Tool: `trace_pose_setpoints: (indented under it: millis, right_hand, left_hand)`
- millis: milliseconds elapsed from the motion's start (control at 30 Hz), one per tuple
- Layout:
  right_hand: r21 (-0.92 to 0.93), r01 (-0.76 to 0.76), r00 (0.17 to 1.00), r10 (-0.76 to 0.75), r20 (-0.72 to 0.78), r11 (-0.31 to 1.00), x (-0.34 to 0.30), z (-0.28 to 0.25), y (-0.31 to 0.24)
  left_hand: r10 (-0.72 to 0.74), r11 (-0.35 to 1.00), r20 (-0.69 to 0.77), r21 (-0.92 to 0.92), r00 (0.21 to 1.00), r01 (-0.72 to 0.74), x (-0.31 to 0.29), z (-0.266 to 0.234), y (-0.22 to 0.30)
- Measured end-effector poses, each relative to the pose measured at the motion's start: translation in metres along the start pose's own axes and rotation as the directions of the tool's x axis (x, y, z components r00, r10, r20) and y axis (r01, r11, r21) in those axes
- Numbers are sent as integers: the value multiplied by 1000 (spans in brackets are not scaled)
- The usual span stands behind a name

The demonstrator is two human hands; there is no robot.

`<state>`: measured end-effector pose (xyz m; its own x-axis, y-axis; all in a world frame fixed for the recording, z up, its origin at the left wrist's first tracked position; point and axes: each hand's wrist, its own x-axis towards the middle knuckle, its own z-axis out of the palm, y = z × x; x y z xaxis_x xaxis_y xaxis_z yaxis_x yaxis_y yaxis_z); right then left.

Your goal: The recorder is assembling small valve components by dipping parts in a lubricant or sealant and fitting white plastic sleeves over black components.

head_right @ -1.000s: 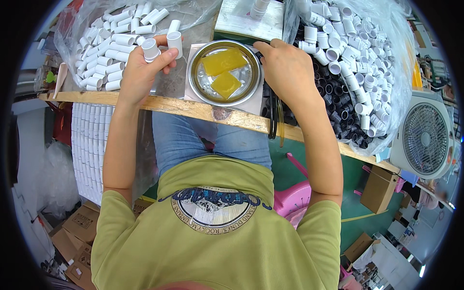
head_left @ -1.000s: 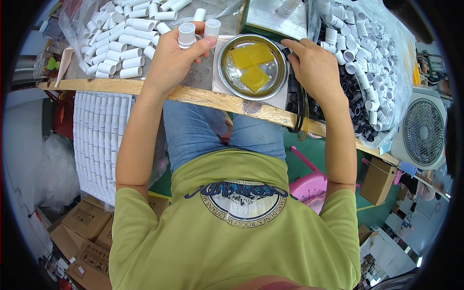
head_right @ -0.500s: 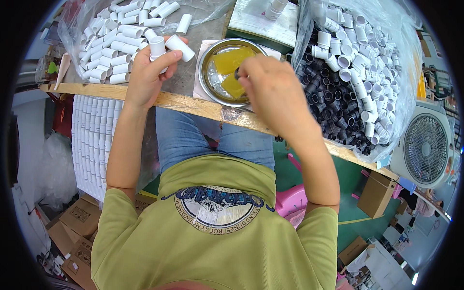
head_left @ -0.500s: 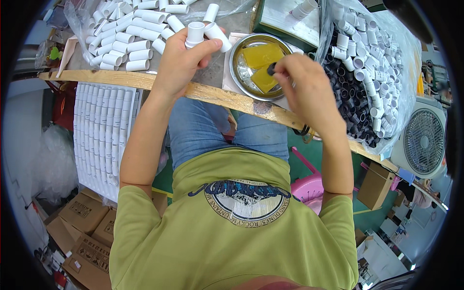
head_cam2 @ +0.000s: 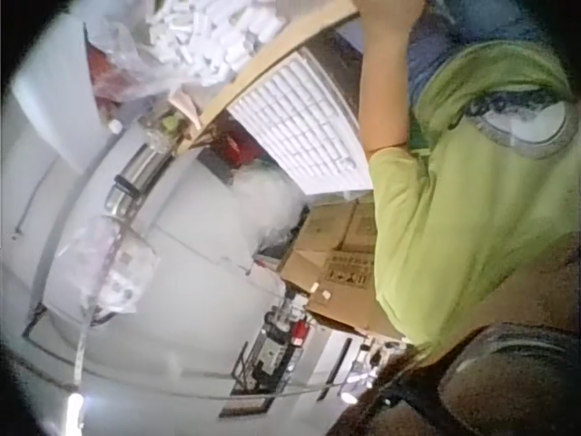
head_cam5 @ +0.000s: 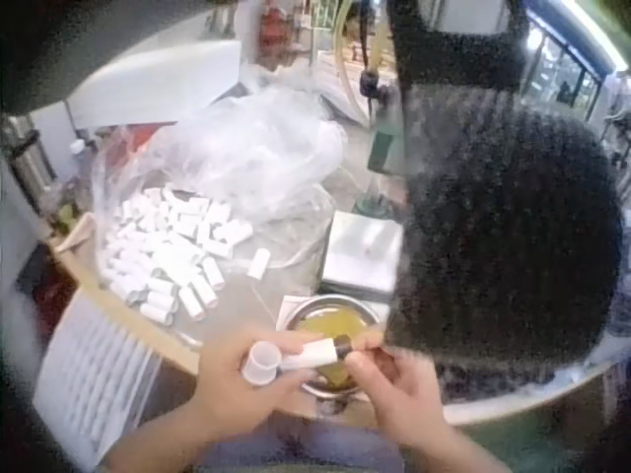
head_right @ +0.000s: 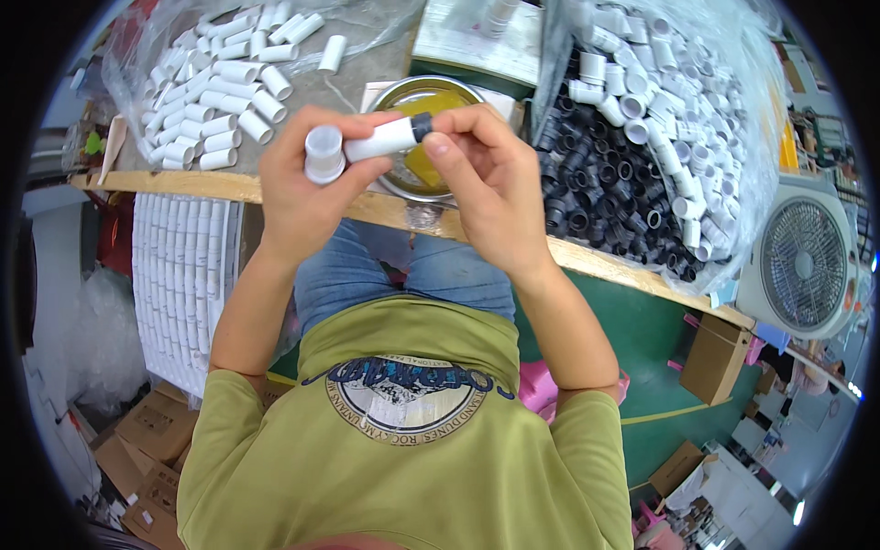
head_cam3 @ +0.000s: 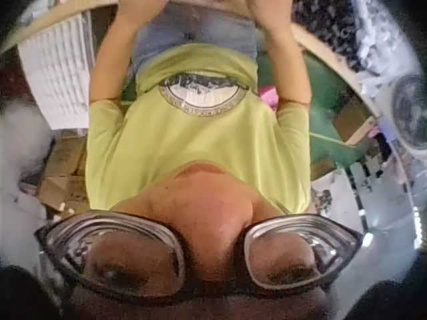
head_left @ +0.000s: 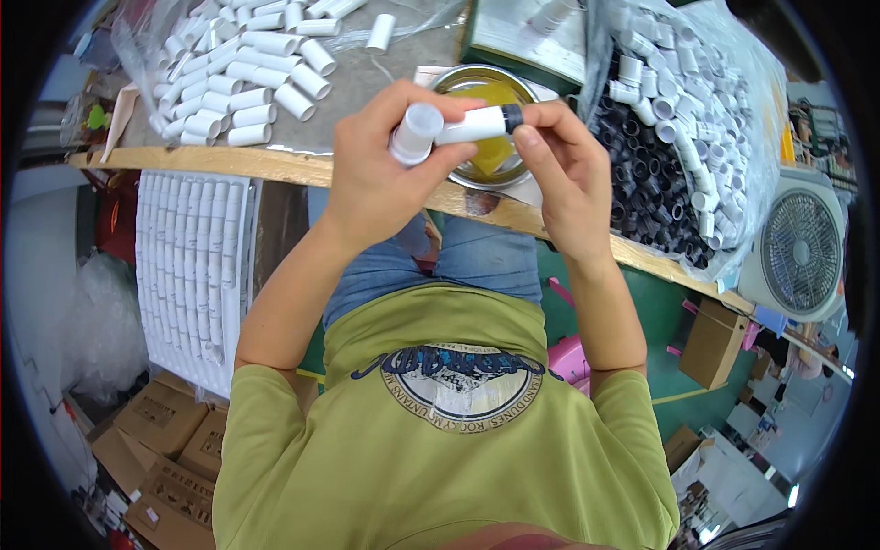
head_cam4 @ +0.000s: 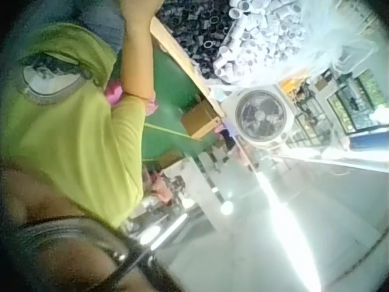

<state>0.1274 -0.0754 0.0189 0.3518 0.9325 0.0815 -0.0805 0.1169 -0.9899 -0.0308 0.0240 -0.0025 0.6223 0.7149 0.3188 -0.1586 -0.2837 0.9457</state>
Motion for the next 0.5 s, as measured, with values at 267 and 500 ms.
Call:
trace_pose_setpoints:
  millis: [267,500]
  right_hand:
    - [-994,52,869,-495,0,92,36,-96,-16]
    - [-985,33,897,-429,105,-171,93,-134,-6]
  left_hand:
    - [-202,967,-13,-159,979,197,1,4,10]
    - [-259,916,59,-301,964,264,12,18,9]
